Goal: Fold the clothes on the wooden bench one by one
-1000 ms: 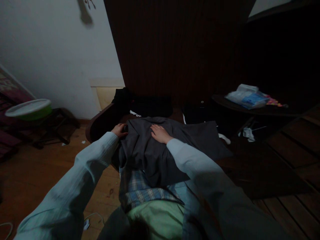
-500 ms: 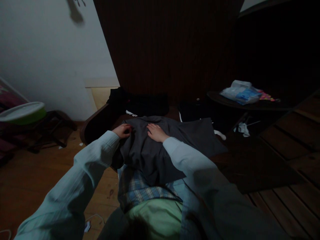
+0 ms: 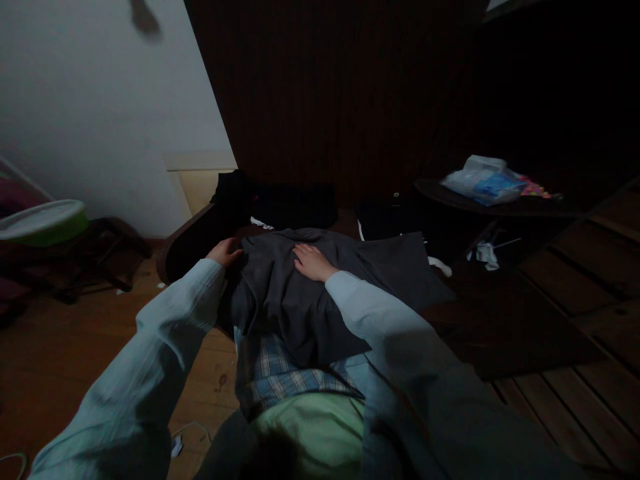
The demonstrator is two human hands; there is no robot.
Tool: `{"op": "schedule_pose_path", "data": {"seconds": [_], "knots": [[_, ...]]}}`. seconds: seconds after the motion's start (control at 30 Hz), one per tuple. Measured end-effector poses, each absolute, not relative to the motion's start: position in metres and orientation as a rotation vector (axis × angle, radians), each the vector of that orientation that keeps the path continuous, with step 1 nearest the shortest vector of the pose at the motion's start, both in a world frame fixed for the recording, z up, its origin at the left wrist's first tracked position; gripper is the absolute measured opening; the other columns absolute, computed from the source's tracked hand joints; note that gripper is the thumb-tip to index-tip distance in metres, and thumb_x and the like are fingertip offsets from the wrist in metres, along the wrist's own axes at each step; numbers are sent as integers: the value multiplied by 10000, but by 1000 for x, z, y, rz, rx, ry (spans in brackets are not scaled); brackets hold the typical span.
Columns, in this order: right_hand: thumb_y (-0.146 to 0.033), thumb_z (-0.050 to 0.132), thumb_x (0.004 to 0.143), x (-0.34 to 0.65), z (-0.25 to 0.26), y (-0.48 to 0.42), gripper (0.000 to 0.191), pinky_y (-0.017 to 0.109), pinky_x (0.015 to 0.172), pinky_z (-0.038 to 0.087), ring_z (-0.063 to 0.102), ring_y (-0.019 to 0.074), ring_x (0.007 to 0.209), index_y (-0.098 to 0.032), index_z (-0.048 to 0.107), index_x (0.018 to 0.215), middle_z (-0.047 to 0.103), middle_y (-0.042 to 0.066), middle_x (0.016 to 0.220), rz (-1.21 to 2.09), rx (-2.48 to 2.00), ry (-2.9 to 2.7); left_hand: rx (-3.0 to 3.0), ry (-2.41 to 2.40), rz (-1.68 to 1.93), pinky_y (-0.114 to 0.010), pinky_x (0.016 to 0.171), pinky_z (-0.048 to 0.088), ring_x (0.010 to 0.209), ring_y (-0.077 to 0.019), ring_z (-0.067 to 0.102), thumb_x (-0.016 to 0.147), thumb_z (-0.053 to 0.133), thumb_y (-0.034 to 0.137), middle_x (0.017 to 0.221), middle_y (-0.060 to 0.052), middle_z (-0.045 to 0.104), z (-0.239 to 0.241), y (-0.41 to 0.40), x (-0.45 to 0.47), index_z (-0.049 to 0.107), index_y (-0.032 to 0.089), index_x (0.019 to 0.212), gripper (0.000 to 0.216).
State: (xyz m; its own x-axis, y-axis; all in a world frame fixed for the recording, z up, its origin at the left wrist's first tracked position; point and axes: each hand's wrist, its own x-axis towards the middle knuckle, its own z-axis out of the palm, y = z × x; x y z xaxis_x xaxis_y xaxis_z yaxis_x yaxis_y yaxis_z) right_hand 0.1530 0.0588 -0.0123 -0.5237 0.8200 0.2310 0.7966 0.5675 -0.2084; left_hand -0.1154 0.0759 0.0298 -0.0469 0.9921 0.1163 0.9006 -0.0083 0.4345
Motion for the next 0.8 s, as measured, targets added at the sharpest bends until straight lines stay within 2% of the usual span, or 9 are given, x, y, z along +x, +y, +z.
{"op": "schedule_pose_path", "data": {"seconds": [0.13,0.23,0.33,0.53,0.67,0.8], "knots": [[-246,360,867,153,-11,57,415,376,1023,263,347,215,1246,-85,453,1237,407,133,1347,114,-1328,-2507,1752,2146,557,-297,757,463,890,-256,595,515,665,414,788,-49,648,22,64,-142,591,203,730,309],[-249,363,867,153,-11,57,411,368,1022,265,345,211,1248,-93,458,1235,406,129,1348,106,-1334,-2503,1554,2015,589,-278,674,480,785,-238,614,431,714,454,673,-26,641,23,52,-138,574,196,633,357],[-250,361,867,153,-12,58,411,366,1020,268,348,206,1246,-99,456,1237,411,124,1346,101,-1331,-2505,1339,1820,614,-277,606,491,682,-215,618,368,750,469,636,-16,644,26,40,-127,587,184,635,423],[-248,365,863,153,-13,60,422,363,1024,266,341,220,1248,-80,456,1239,412,125,1345,89,-1320,-2511,1073,1589,810,-269,578,502,582,-166,610,380,779,432,621,-6,649,25,29,-131,604,180,660,416],[-244,373,860,153,-13,57,408,358,1015,279,356,208,1237,-94,466,1228,431,124,1329,91,-1314,-2503,1033,1499,877,-263,563,491,551,-147,594,324,806,393,603,1,633,17,31,-141,581,171,629,439],[-228,385,856,155,-8,55,390,349,1010,290,370,205,1221,-97,480,1210,455,118,1305,71,-1299,-2535,1155,1550,937,-281,538,471,520,-148,568,296,786,468,565,10,598,11,34,-142,540,165,606,498]]}}
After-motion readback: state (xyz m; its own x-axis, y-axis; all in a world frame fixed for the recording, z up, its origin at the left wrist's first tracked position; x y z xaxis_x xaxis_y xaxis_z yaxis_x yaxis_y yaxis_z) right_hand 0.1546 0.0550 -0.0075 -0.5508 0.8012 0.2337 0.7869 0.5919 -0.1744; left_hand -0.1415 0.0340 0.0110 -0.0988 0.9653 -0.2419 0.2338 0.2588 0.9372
